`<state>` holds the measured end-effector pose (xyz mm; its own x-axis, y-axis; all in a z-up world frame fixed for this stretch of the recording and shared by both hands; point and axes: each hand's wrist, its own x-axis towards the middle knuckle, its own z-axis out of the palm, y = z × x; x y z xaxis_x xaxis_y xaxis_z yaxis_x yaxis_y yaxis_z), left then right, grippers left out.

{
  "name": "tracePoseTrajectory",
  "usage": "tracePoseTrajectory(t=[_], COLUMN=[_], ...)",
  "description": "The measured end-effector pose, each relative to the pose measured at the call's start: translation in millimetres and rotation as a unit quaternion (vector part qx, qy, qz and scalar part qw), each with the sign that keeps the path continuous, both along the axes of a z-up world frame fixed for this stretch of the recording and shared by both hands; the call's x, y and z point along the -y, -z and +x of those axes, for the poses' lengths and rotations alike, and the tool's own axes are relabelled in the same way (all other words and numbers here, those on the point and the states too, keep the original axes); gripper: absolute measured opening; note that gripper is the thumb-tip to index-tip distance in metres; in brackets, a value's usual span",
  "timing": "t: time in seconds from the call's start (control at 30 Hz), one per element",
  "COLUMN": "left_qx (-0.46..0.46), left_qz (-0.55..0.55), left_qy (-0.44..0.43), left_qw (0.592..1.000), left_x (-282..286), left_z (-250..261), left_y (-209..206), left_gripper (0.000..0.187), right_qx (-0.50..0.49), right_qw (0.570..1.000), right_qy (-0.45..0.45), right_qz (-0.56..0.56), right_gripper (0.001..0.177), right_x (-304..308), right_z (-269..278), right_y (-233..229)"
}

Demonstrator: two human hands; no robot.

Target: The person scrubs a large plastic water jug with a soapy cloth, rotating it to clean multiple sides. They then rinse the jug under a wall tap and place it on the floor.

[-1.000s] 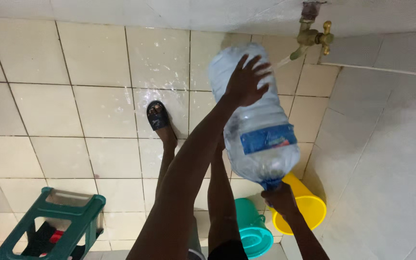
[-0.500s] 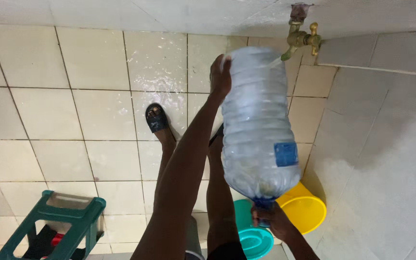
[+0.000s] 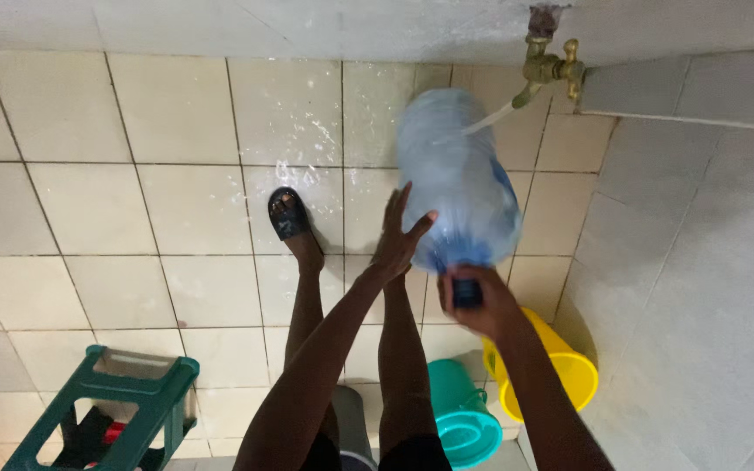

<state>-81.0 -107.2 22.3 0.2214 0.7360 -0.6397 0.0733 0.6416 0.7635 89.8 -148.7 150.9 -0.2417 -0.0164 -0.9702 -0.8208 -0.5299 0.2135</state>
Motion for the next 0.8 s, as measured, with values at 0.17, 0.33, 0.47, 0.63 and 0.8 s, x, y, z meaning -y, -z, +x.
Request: tracePoseTrajectory(t=[0.17,0.33,0.47,0.63,0.8], left_qx=[-0.063,-0.095,-0.136,-0.182,-0.222], left_qz=[0.15,0.309,0.31,0.338,0.271], left_qy=[-0.011,-0.029,-0.024,-0.034,0.007], left_qw=[0.987,0.946,0.941,0.923,0.937], left_x=[-20.8,-59.8,-90.2,-85.5,-90.9], left_z=[-19.1,-3.3,14.9,21.7,14.4], left_y=[-22.9,-17.9,-23.9,-37.9,-55.0], left_gripper=[0.055,0.055,0.058,0.053,0.068], right_qx=[0.017,0.043,0.043,0.146,0.456], right_qw=[0.997,0.985,0.986,0.976,0.817], right_qy=[0.034,0.117,0.118,-0.101,-0.325], right_qz=[0.073,0.118,0.109,0.128,0.137], right_gripper=[0.047,0.065,0.075,0.068,0.044], right_x=[-114.0,-202.6,-235.9,-216.3,-159.7], right_z=[-13.0,-13.6,-12.4,-9.5,3.0], right_y=[41.1,41.9,19.4,15.3,49.4])
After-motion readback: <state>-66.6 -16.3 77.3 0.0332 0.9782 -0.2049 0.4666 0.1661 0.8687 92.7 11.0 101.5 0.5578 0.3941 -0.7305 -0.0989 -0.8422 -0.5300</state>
